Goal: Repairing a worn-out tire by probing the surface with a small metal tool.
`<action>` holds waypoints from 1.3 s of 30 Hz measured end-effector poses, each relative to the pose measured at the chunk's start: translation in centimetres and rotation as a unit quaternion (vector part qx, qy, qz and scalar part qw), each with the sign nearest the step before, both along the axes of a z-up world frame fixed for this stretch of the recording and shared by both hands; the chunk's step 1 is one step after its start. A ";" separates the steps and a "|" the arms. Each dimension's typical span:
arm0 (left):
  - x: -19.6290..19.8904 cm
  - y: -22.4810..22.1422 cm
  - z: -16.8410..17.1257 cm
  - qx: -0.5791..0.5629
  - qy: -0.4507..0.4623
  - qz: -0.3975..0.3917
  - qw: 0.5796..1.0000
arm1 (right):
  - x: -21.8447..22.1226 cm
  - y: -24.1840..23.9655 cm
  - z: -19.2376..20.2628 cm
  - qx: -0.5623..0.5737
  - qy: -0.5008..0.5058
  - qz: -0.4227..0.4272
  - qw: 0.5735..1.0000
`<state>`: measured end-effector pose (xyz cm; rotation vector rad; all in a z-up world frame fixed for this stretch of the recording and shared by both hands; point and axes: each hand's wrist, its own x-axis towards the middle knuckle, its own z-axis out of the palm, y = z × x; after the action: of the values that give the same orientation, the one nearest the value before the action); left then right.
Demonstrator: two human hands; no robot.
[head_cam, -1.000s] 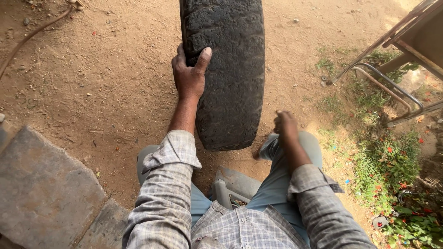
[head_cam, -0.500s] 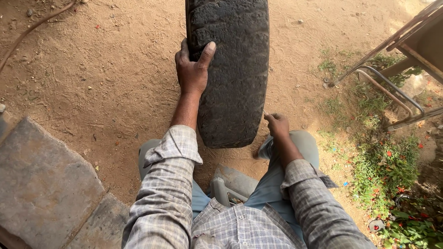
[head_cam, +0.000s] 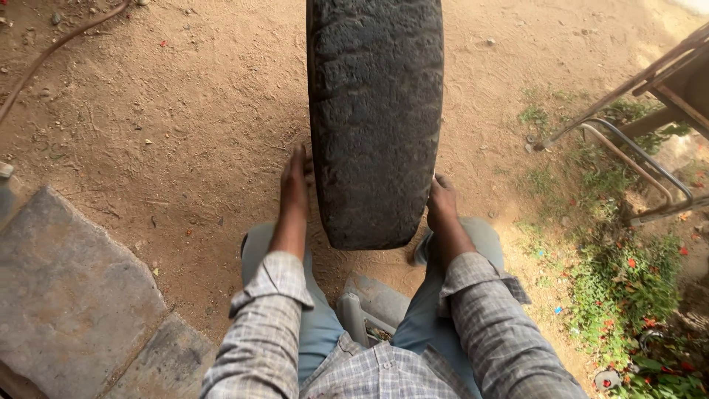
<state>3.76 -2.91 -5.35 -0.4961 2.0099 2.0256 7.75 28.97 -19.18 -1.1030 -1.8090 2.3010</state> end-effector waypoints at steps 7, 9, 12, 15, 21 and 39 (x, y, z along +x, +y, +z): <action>2.4 0.4 -13.3 0.218 -0.123 0.009 0.968 | 0.3 -0.4 2.3 -0.026 -0.132 0.091 0.987; 1.5 0.5 -11.8 0.207 -0.115 -0.040 0.971 | 0.0 -1.2 1.9 -0.022 -0.126 0.081 0.988; 1.2 -0.8 -19.7 0.058 0.229 -0.201 0.951 | -0.2 -0.6 1.2 -0.015 -0.117 0.057 0.991; 1.6 0.0 -19.4 0.348 -0.045 -0.095 0.931 | -0.5 -1.0 0.6 -0.008 -0.108 0.052 0.993; 1.9 0.8 -15.0 0.262 -0.193 -0.027 0.945 | -1.3 -2.1 -0.8 0.004 -0.079 0.055 0.995; 1.9 1.4 -13.9 0.262 -0.131 -0.050 0.955 | -1.2 0.2 -1.5 0.051 0.048 -0.027 0.997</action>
<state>5.66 -1.50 -19.24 -0.4993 1.2517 2.1771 6.57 29.18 -20.64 -0.9973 -1.8148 2.1663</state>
